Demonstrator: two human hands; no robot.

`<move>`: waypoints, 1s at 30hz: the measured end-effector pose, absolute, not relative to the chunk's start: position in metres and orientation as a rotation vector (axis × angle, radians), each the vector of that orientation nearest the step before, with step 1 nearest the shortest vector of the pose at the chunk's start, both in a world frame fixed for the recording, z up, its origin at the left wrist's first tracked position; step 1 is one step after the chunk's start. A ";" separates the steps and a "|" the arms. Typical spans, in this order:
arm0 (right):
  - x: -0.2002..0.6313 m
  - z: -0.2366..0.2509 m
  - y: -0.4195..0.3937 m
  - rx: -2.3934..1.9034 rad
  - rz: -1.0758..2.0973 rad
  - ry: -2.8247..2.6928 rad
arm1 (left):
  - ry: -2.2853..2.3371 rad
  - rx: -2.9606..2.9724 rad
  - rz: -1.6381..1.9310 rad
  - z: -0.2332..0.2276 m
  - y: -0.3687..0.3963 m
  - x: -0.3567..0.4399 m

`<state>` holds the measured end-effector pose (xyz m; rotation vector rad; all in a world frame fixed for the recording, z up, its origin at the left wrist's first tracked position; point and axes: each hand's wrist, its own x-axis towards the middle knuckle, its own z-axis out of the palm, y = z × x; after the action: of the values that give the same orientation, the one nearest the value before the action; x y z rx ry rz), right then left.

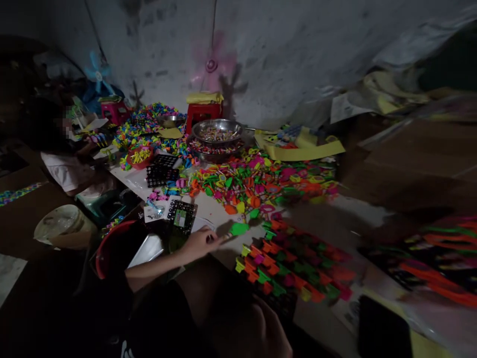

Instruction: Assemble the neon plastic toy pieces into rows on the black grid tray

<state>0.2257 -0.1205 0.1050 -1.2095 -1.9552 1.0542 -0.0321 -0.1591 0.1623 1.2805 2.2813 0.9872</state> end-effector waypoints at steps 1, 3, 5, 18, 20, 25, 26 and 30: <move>0.216 0.108 -0.121 -1.169 1.156 -1.913 | 2.185 1.351 1.056 0.167 -0.170 -0.014; 0.198 0.113 -0.121 -1.106 1.310 -1.789 | 2.024 1.471 1.130 0.172 -0.187 0.017; 0.188 0.119 -0.122 -1.100 1.373 -1.703 | 1.938 1.547 1.170 0.172 -0.198 0.038; 0.231 0.108 -0.051 -1.321 1.009 -1.774 | 1.940 2.415 0.782 0.139 -0.157 0.028; 0.231 0.100 -0.043 -1.329 1.023 -1.811 | 1.911 2.500 0.720 0.136 -0.145 0.030; 0.221 0.080 -0.031 -1.314 1.070 -1.831 | 1.976 2.478 0.633 0.125 -0.129 0.032; 0.219 0.076 -0.029 -1.310 1.084 -1.827 | 1.984 2.463 0.624 0.123 -0.128 0.031; 0.212 0.060 -0.019 -1.304 1.146 -1.770 | 1.967 2.419 0.590 0.112 -0.126 0.028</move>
<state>0.2116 -0.0187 0.0598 -1.3045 -1.7705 1.1463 0.0276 -0.1256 0.1118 2.4190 1.9669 0.5903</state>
